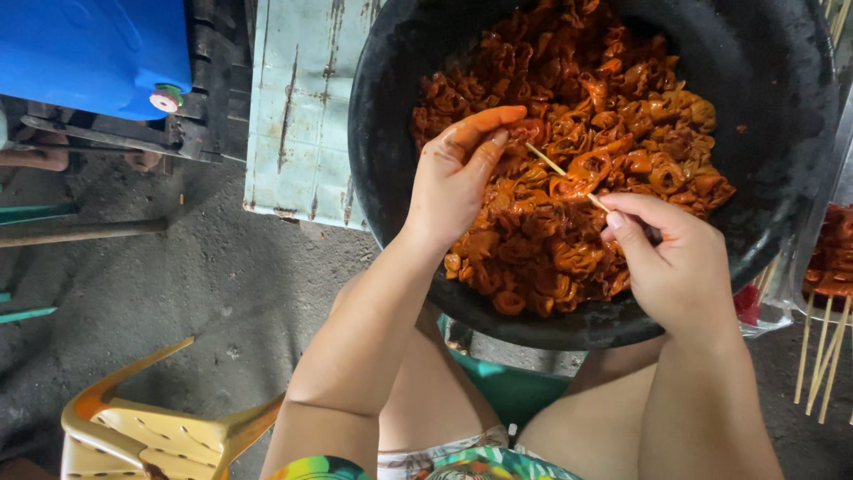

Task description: The person skewers pieces of marinated food from a large black bowl onto wooden sticks by hand and places the finished skewers onto a metal tray.

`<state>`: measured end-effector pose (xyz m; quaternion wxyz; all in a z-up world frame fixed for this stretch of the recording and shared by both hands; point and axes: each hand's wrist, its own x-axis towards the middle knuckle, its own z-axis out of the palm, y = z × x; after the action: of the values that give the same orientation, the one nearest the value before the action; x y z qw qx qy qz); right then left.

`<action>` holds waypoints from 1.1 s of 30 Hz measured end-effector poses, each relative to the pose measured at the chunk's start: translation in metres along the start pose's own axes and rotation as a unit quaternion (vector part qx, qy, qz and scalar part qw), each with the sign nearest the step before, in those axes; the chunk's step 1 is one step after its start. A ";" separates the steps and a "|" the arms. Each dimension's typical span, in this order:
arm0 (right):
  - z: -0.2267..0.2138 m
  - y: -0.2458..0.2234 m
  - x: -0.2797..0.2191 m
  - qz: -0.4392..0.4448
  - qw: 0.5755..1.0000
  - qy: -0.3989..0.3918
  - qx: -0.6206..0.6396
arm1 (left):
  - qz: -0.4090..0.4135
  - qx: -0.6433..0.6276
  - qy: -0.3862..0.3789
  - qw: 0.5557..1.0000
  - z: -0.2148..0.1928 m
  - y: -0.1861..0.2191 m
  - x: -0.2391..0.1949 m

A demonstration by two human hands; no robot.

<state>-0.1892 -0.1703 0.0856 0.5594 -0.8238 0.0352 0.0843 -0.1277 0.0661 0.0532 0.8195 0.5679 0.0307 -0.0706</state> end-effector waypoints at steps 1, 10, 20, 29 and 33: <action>0.000 0.000 0.000 -0.001 1.000 -0.001 0.005 | 0.040 0.036 0.017 0.998 0.001 0.000 0.001; 0.001 0.003 -0.001 -0.002 1.000 -0.007 0.013 | 0.023 -0.019 0.035 0.999 -0.002 -0.008 0.002; 0.004 -0.001 0.000 0.011 1.000 -0.013 0.017 | -0.061 -0.062 -0.081 0.993 -0.012 -0.005 0.002; -0.003 -0.004 -0.006 0.016 0.999 -0.016 0.047 | 0.069 0.149 -0.136 0.977 -0.012 0.012 -0.004; -0.005 0.004 -0.006 -0.001 0.995 -0.029 0.101 | 0.076 0.184 -0.148 0.969 0.001 0.012 -0.006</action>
<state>-0.1952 -0.1771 0.0849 0.6403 -0.7606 0.0264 0.1034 -0.1316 0.0700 0.0656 0.6992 0.6929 -0.1478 -0.0958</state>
